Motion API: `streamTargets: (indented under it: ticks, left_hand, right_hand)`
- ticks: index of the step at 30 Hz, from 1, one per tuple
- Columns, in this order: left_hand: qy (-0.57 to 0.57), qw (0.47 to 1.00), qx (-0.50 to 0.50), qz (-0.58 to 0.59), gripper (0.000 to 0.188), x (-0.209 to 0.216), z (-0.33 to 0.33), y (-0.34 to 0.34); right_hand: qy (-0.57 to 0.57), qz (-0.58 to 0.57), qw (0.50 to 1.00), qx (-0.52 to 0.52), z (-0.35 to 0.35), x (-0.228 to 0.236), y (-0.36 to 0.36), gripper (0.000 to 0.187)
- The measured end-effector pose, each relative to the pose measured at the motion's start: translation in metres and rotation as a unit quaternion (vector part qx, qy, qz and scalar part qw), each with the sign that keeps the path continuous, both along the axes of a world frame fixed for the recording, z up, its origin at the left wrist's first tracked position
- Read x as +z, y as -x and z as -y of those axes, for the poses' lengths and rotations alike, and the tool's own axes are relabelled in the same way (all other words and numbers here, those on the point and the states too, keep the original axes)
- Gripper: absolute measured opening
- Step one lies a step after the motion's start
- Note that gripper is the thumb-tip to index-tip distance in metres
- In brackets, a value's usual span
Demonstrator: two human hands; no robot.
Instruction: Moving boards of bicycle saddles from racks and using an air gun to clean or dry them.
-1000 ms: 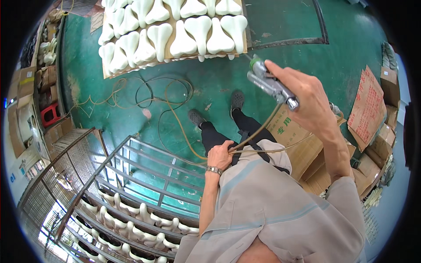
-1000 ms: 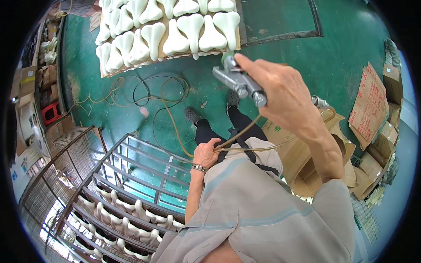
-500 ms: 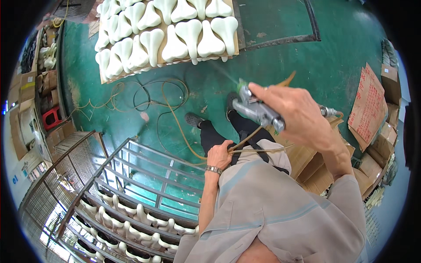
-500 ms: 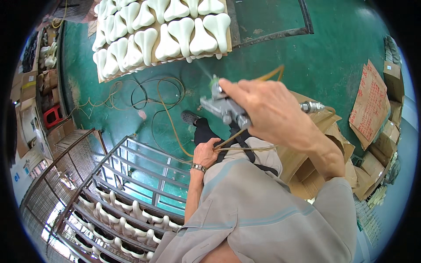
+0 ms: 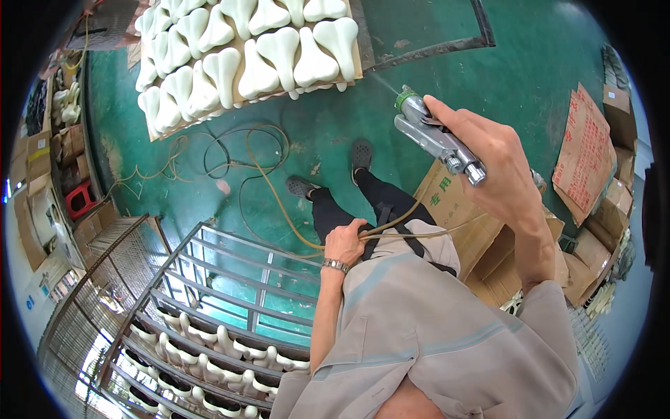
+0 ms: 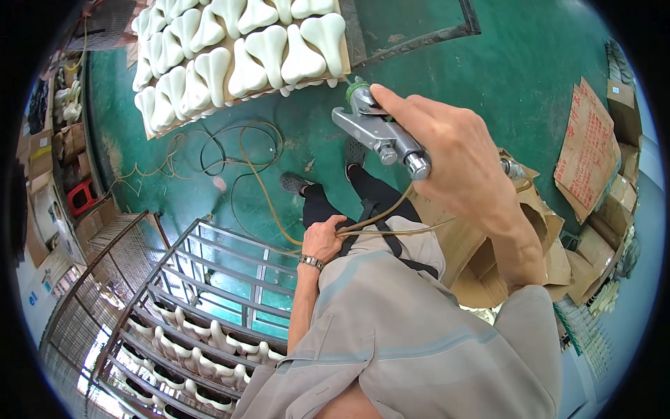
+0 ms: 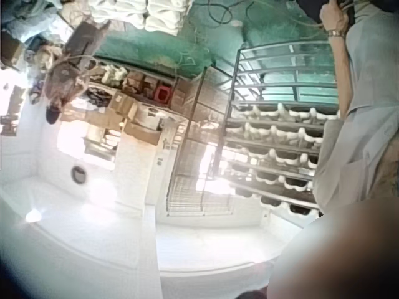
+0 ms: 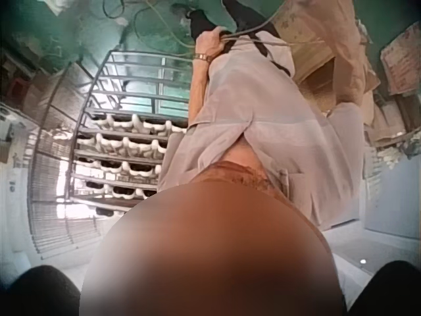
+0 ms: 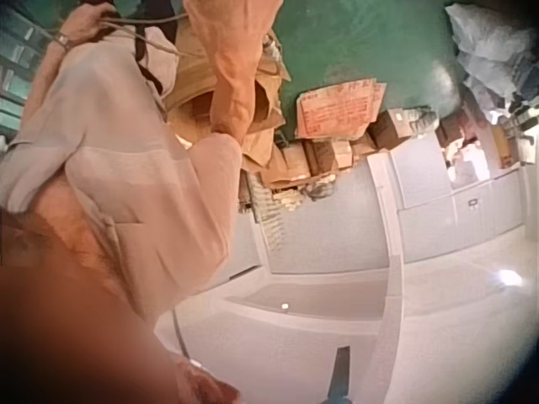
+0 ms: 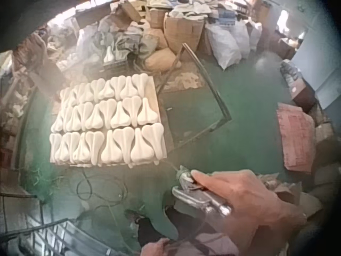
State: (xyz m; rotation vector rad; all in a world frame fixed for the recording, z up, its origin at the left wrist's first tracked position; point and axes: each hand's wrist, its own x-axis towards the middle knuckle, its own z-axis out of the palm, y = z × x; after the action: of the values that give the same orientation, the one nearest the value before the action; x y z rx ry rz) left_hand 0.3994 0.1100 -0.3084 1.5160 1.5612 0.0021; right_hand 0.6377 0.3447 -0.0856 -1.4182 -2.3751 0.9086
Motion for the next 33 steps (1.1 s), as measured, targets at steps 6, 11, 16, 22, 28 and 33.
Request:
streamTargets:
  ticks: [6, 11, 16, 22, 28, 33]
  left_hand:
    - [0.022, 1.000, 0.013, 0.010, 0.033, -0.003, 0.003, -0.014]
    - [0.034, 0.999, -0.007, -0.009, 0.034, 0.002, 0.006, -0.021]
    - [0.036, 0.999, 0.004, 0.000, 0.035, -0.001, 0.015, -0.020]
    - [0.026, 0.999, -0.026, -0.017, 0.035, -0.007, 0.029, -0.018]
    - [0.004, 1.000, -0.023, 0.014, 0.032, -0.011, 0.056, -0.014]
    - [0.021, 1.000, -0.016, 0.010, 0.035, -0.005, 0.083, -0.008]
  right_hand:
    - [0.037, 0.057, 0.996, 0.051, 0.016, -0.012, -0.023, 0.079]
    - [-0.013, 0.011, 1.000, -0.015, 0.003, -0.019, -0.021, 0.077]
    - [0.013, 0.031, 0.999, 0.020, 0.028, -0.008, -0.027, 0.077]
    - [0.026, 0.028, 0.999, 0.027, 0.055, 0.000, -0.026, 0.076]
    - [-0.030, -0.004, 0.998, -0.059, 0.078, 0.006, -0.025, 0.081]
    - [0.006, 0.049, 0.998, -0.038, 0.104, 0.005, -0.038, 0.074]
